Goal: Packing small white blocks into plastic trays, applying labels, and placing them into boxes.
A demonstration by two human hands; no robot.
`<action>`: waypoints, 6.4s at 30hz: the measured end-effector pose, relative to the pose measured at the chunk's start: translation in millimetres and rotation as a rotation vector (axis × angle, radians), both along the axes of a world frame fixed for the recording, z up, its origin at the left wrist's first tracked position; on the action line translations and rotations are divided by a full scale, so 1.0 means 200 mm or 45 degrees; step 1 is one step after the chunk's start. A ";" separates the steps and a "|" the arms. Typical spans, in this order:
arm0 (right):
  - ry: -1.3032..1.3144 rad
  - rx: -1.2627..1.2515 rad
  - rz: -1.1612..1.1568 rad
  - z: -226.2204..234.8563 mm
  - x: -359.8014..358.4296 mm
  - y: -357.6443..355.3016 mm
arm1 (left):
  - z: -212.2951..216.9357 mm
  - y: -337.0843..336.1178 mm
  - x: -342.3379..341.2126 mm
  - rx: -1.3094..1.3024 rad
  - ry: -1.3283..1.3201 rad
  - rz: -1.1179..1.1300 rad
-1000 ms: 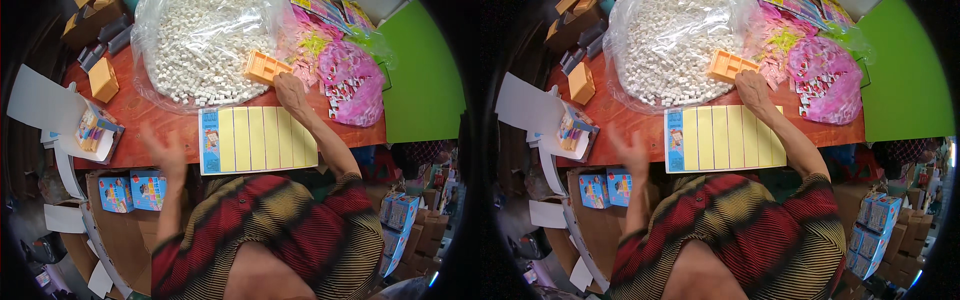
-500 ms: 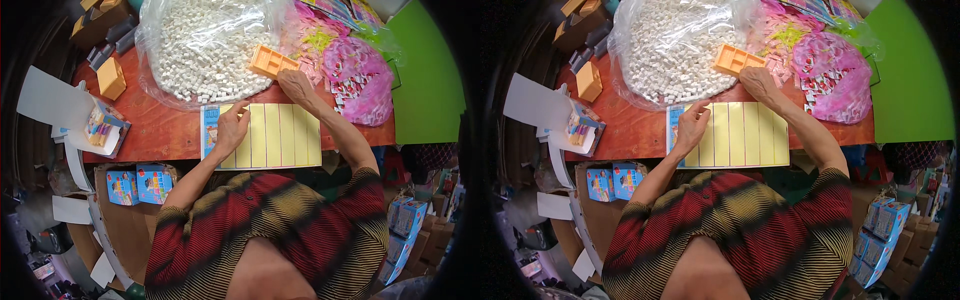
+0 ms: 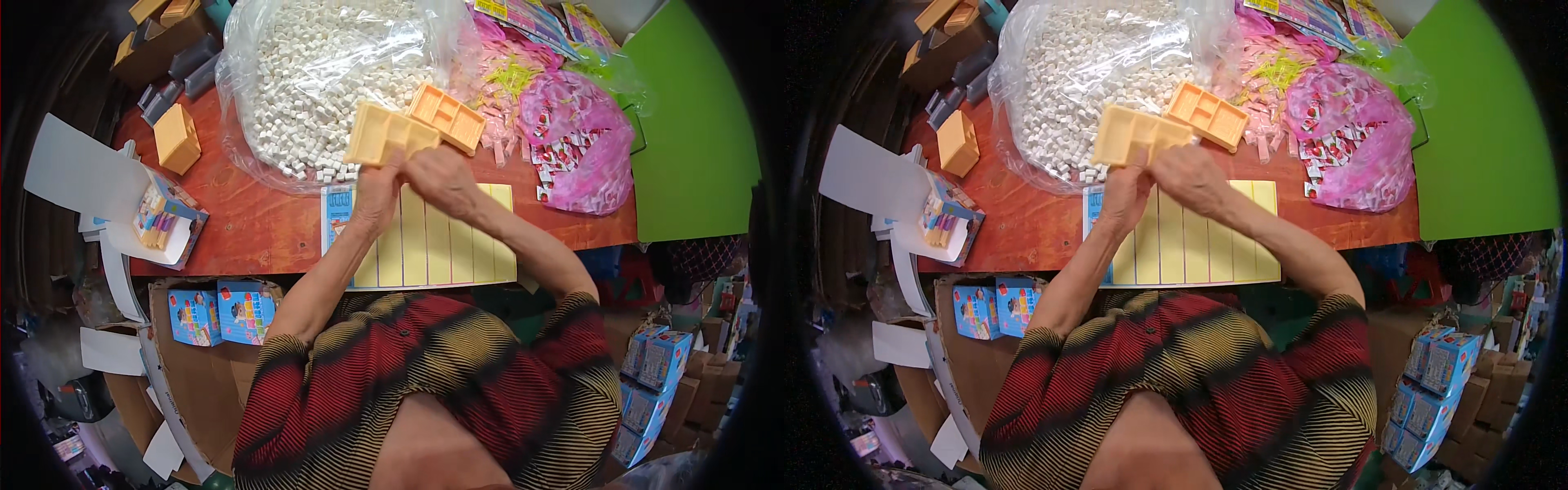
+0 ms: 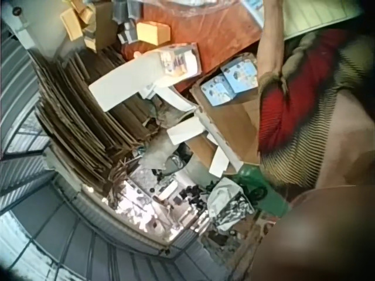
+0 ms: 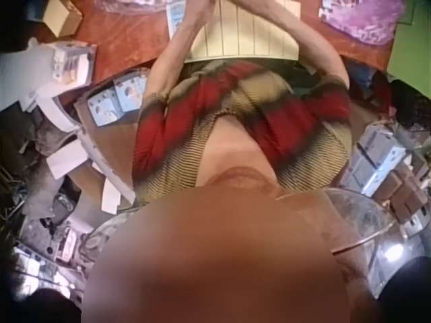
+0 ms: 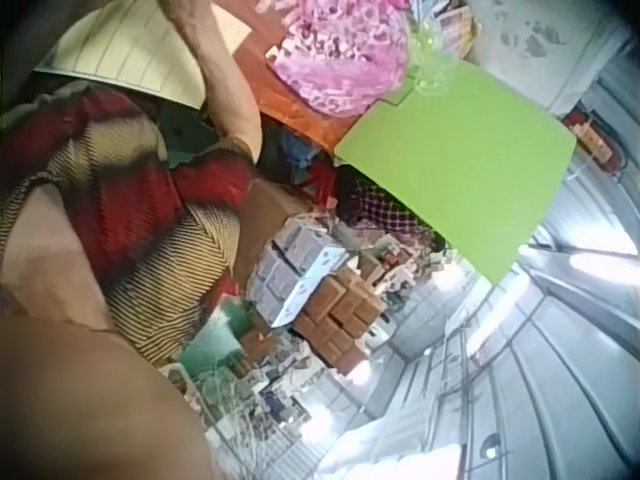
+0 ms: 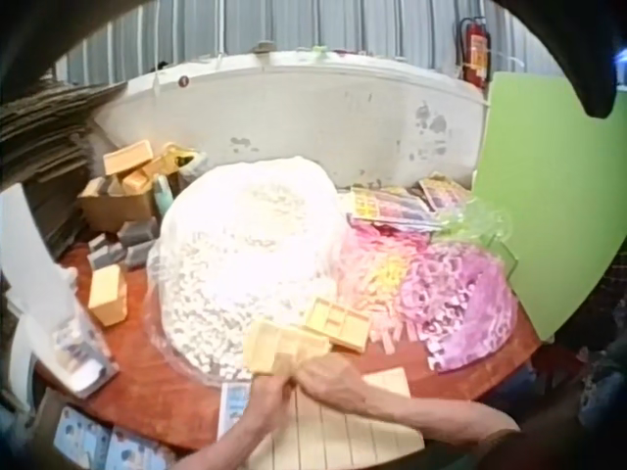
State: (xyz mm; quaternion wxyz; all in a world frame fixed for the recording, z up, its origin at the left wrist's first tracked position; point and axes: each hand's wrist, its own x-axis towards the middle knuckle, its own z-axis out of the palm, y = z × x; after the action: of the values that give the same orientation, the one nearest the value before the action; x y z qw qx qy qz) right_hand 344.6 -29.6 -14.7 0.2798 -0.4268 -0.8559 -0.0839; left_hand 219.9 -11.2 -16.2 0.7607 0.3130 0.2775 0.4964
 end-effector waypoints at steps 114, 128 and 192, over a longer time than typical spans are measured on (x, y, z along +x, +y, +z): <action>0.192 -0.481 -1.453 -0.15 0.82 -0.27 | -0.05 0.18 -0.31 -0.547 -0.101 -0.061; 0.371 -0.476 -1.454 -0.20 0.62 0.01 | -0.07 0.17 -0.32 -0.498 -0.103 -0.085; 0.792 -0.776 -0.245 0.25 0.28 0.19 | 0.01 0.12 -0.22 -0.299 -0.025 -0.408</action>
State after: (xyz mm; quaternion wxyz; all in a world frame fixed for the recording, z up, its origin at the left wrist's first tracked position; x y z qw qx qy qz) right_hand 401.1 8.2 35.4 0.3764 -0.5724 -0.6729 0.2791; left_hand 176.5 13.1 -14.4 0.8640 0.2573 0.2728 0.3361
